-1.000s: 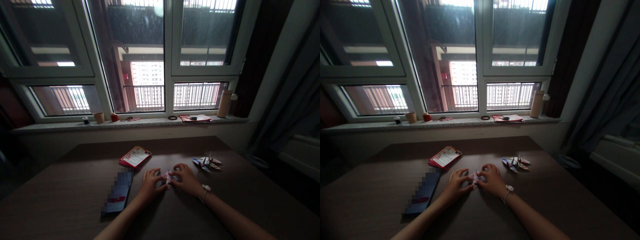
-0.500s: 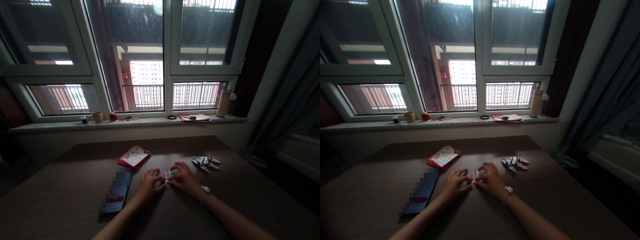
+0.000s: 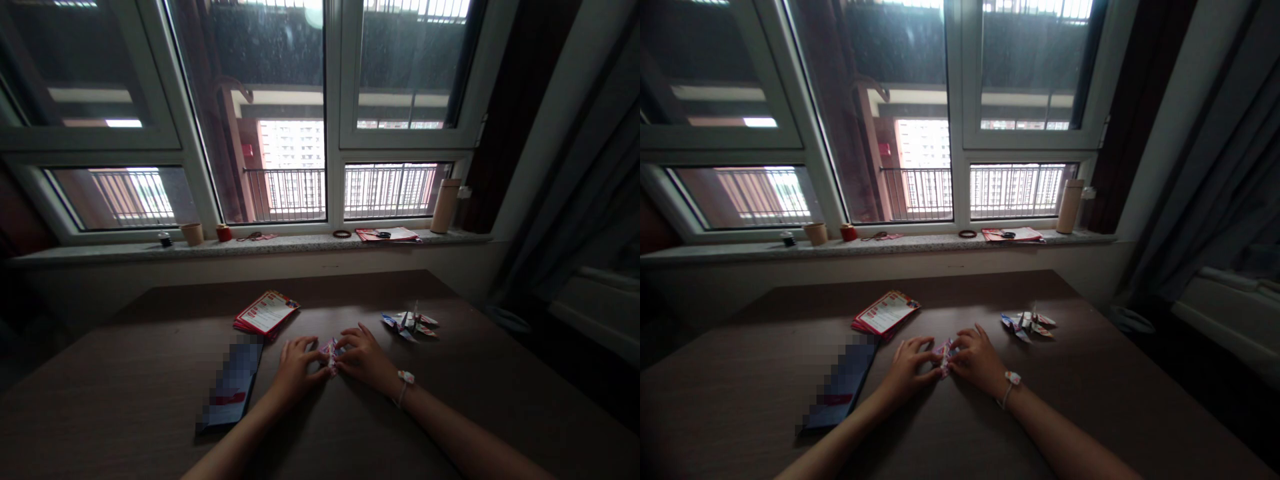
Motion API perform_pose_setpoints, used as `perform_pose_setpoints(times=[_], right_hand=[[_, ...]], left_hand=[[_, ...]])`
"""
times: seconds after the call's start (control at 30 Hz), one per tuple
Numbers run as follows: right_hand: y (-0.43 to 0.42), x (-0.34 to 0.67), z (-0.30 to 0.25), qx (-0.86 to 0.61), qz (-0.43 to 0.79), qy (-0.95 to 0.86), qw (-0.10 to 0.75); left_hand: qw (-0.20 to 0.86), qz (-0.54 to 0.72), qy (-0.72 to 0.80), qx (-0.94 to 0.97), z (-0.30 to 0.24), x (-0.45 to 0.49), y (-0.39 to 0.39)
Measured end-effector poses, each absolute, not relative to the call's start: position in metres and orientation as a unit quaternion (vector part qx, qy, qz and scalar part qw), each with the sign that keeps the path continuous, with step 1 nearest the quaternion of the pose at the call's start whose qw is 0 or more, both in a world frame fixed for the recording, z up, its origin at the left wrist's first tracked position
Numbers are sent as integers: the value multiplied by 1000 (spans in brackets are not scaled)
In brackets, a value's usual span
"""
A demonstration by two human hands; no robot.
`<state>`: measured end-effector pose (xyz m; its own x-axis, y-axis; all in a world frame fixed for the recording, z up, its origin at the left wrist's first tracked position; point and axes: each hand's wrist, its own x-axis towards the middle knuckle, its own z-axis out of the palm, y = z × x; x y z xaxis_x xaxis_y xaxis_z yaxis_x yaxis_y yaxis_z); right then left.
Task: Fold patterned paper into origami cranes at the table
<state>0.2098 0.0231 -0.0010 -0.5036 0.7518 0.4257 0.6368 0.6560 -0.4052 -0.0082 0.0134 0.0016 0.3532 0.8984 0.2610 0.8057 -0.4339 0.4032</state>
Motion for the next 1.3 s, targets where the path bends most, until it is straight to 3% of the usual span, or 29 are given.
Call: perform_pose_setpoints(times=[1.3], right_hand=[[33,211,-6,-429,228,-819,304]], left_hand=[[130,191,516,825,14,-5,12]])
